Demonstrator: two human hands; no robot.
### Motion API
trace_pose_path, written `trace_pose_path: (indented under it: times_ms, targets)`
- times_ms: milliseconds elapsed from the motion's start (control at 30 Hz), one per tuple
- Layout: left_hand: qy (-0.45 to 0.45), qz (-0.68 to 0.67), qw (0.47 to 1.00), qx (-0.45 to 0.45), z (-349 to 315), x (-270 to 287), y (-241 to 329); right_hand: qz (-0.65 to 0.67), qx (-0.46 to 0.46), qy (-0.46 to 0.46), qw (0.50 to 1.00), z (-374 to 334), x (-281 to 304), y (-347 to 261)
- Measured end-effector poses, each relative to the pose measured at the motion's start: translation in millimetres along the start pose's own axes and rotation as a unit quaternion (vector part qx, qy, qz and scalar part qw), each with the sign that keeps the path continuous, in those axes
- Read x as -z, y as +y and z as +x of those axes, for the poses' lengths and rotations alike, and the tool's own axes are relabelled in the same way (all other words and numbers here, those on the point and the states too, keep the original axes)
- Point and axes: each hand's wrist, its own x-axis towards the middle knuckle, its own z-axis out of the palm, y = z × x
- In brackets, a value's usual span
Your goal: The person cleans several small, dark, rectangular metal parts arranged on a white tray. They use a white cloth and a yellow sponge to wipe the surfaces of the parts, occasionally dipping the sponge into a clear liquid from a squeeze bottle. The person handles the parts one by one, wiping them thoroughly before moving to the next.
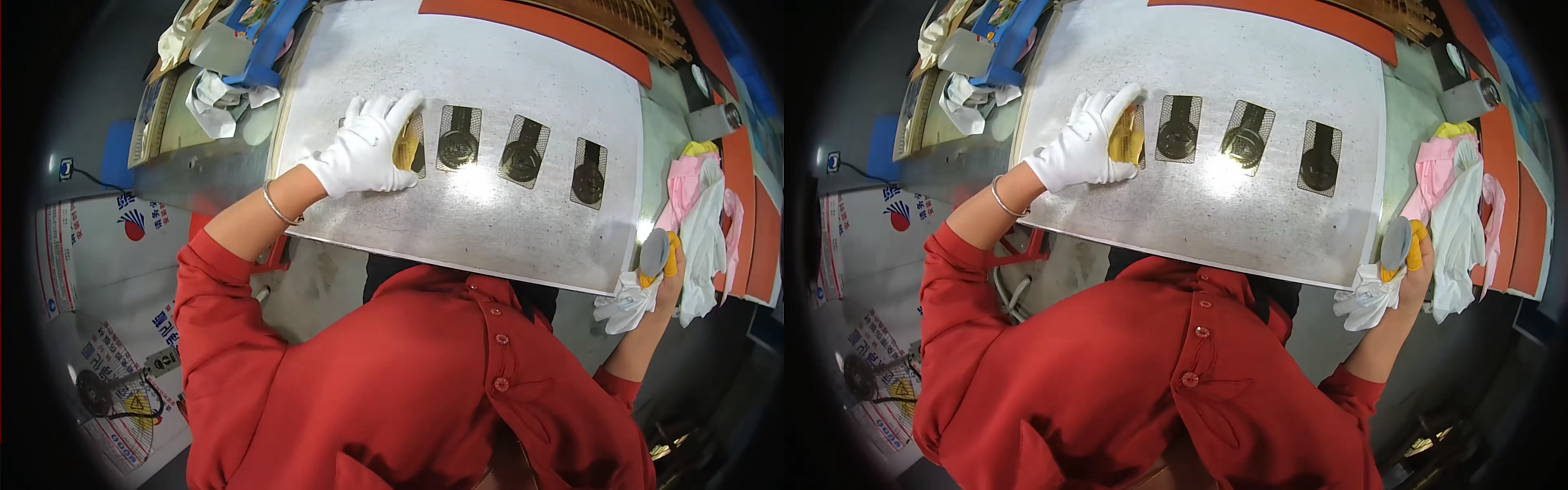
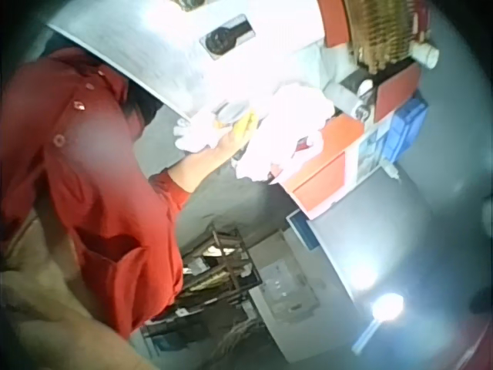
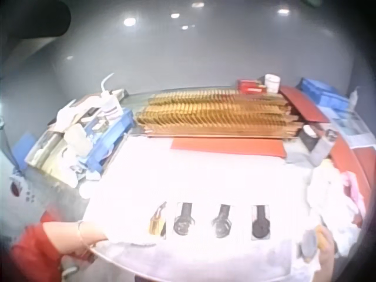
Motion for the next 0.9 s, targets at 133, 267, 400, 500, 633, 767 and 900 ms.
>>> trace_pose_path:
  times_ms: [133,267,400,500,633,767,900]
  targets:
    - [-0.001,0.06,0.998,-0.026,-5.3,11.7,17.3,-0.002,-0.009,-0.003,1.0,1.4,6.5,3.1]
    - [-0.046,0.154,0.987,-0.026,-7.5,23.1,34.1,-0.008,-0.008,0.002,1.0,0.5,10.5,3.9]
    - [-0.003,0.099,0.995,-0.007,-7.7,32.2,28.9,-0.015,0.001,0.004,1.0,1.7,9.9,4.4]
    - [0.067,-0.025,0.997,-0.03,-14.0,25.3,8.0,-0.022,-0.009,-0.005,1.0,1.6,5.1,-0.9]
    - [0.068,-0.112,0.99,-0.044,-28.1,7.0,-25.9,-0.039,-0.009,0.038,0.998,4.2,6.6,5.1]
    - [0.034,-0.022,0.999,-0.031,-41.6,11.4,-48.4,-0.051,0.007,0.021,0.998,4.1,12.5,6.3]
    - [-0.012,0.029,0.999,-0.008,-51.3,17.9,-66.3,-0.049,0.012,0.031,0.998,4.2,17.2,9.1]
